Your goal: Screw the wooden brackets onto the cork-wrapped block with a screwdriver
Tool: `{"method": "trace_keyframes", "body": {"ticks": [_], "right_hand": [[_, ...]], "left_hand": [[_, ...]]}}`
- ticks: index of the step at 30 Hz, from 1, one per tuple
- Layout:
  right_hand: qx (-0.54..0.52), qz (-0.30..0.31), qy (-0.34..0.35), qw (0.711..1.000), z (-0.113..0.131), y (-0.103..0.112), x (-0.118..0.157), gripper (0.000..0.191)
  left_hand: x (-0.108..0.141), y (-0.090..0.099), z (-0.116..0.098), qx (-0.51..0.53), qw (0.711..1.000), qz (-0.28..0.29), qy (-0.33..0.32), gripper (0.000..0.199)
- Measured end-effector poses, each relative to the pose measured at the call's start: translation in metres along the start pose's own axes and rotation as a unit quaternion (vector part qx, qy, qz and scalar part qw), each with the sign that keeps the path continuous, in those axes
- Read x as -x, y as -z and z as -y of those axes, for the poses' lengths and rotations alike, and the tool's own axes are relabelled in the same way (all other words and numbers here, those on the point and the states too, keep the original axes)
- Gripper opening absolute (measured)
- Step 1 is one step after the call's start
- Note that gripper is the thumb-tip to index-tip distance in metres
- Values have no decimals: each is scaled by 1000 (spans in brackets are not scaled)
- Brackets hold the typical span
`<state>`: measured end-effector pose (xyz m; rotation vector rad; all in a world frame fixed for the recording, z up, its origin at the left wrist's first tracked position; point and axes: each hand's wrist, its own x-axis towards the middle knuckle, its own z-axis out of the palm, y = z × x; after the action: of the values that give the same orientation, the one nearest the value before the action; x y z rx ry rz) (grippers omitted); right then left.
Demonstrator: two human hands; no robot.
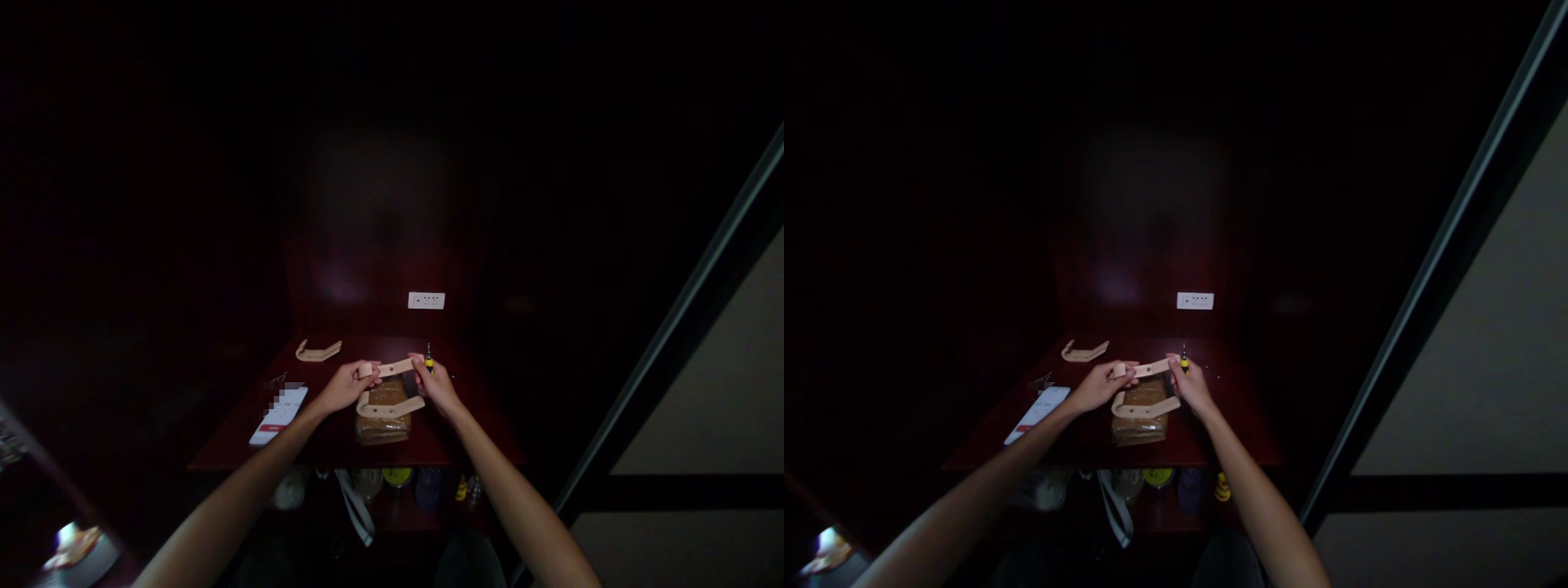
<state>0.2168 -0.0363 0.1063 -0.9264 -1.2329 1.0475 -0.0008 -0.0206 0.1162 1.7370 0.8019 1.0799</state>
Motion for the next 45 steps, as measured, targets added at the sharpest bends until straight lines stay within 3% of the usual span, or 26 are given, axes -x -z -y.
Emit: {"method": "trace_keyframes", "body": {"ticks": [4, 9, 17, 24, 31, 45], "right_hand": [[-68, 24, -29, 997, 9, 4, 3, 52], [-111, 23, -35, 993, 14, 12, 5, 52], [-64, 17, -24, 998, 4, 21, -1, 32], [-15, 19, -23, 999, 1, 24, -3, 41], [14, 42, -29, 999, -5, 26, -6, 32], [92, 78, -49, 992, -14, 25, -15, 44]], "left_hand": [[-2, 5, 5, 33, 998, -9, 57, 46], [-2, 13, 11, 45, 996, -31, 69, 45], [-1, 16, 18, 34, 997, -21, 72, 44], [-4, 17, 22, 30, 996, -28, 81, 48], [-4, 19, 16, 20, 995, -19, 91, 49], [-6, 42, 27, 64, 987, 95, 113, 41]]}}
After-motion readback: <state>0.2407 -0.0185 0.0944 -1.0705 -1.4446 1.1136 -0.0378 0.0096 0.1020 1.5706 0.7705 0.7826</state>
